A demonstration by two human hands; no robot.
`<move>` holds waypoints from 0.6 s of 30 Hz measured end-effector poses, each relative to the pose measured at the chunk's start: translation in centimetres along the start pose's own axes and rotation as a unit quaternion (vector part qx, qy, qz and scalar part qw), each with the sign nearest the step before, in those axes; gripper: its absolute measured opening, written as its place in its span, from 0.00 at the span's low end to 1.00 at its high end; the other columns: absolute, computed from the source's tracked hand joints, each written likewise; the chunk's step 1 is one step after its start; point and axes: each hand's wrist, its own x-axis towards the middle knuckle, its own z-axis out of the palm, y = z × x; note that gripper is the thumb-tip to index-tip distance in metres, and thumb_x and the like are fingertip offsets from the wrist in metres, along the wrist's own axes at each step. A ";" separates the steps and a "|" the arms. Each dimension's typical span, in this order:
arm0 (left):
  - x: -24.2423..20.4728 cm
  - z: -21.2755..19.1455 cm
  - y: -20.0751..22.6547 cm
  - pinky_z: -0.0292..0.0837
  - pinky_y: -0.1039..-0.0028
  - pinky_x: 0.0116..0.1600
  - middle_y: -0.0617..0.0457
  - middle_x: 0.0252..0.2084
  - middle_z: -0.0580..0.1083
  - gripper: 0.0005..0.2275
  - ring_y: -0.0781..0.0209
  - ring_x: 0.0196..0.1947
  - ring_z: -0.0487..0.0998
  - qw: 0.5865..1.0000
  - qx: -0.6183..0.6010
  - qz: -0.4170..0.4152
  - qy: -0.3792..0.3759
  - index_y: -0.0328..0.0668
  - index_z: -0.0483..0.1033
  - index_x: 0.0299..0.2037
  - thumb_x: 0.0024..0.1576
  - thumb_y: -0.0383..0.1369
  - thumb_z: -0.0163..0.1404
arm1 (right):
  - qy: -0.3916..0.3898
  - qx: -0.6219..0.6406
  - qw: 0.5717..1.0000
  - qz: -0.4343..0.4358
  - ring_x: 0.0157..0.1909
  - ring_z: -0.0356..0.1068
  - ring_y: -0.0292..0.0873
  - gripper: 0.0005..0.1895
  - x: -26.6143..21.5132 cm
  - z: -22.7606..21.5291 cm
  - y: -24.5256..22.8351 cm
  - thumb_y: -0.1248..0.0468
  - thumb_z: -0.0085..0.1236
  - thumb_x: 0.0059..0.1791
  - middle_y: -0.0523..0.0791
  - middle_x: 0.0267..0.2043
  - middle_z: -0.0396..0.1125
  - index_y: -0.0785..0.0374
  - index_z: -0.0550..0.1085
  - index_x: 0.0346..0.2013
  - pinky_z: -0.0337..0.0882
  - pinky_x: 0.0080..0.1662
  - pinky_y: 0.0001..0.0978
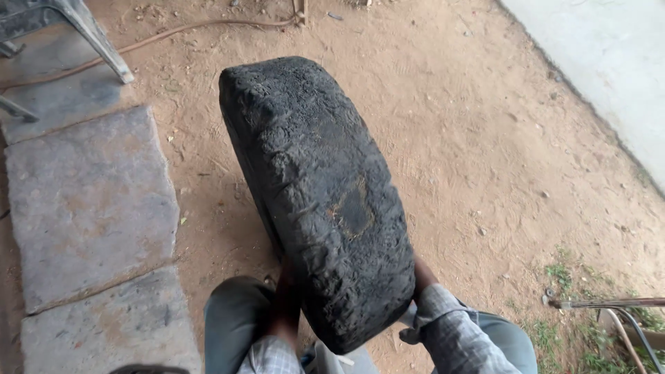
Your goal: The person sits on the ground holding a large tire and uses a spanner to pry and work around the tire bead, repositioning the tire and turning it over to work the opposite side, continuing the same bead work until the end.
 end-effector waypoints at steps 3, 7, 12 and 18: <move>1.0 2.1 -0.8 0.78 0.58 0.53 0.45 0.60 0.72 0.25 0.48 0.54 0.76 1.000 -0.021 0.005 -0.018 0.42 0.66 0.67 0.65 0.48 0.37 | 0.050 -0.060 0.997 -0.011 0.42 0.76 0.53 0.22 -0.4 -3.7 -3.6 0.60 0.48 0.57 0.60 0.49 0.75 0.74 0.72 0.59 0.78 0.40 0.42; 0.2 2.4 -3.0 0.79 0.58 0.54 0.44 0.61 0.72 0.25 0.47 0.55 0.76 0.999 -0.032 -0.011 -0.018 0.42 0.65 0.67 0.65 0.48 0.37 | 0.111 -0.116 0.987 -0.005 0.42 0.75 0.53 0.22 -3.5 -5.2 -5.5 0.58 0.45 0.58 0.59 0.49 0.75 0.73 0.73 0.58 0.77 0.40 0.41; -0.6 12.2 2.3 0.78 0.60 0.52 0.37 0.62 0.67 0.26 0.48 0.57 0.73 0.979 -0.127 0.115 -0.109 0.37 0.62 0.73 0.72 0.48 0.39 | 0.208 -0.199 0.956 -0.050 0.42 0.74 0.53 0.23 -11.8 -3.7 -14.4 0.56 0.42 0.60 0.58 0.49 0.76 0.72 0.74 0.57 0.75 0.40 0.41; 3.3 14.0 5.0 0.56 0.44 0.70 0.38 0.77 0.53 0.41 0.38 0.74 0.57 0.986 -0.162 0.022 0.012 0.52 0.50 0.77 0.58 0.68 0.26 | 0.430 -0.313 0.840 -0.105 0.42 0.80 0.45 0.25 -25.4 3.5 -14.3 0.51 0.32 0.60 0.47 0.51 0.78 0.62 0.71 0.61 0.78 0.40 0.40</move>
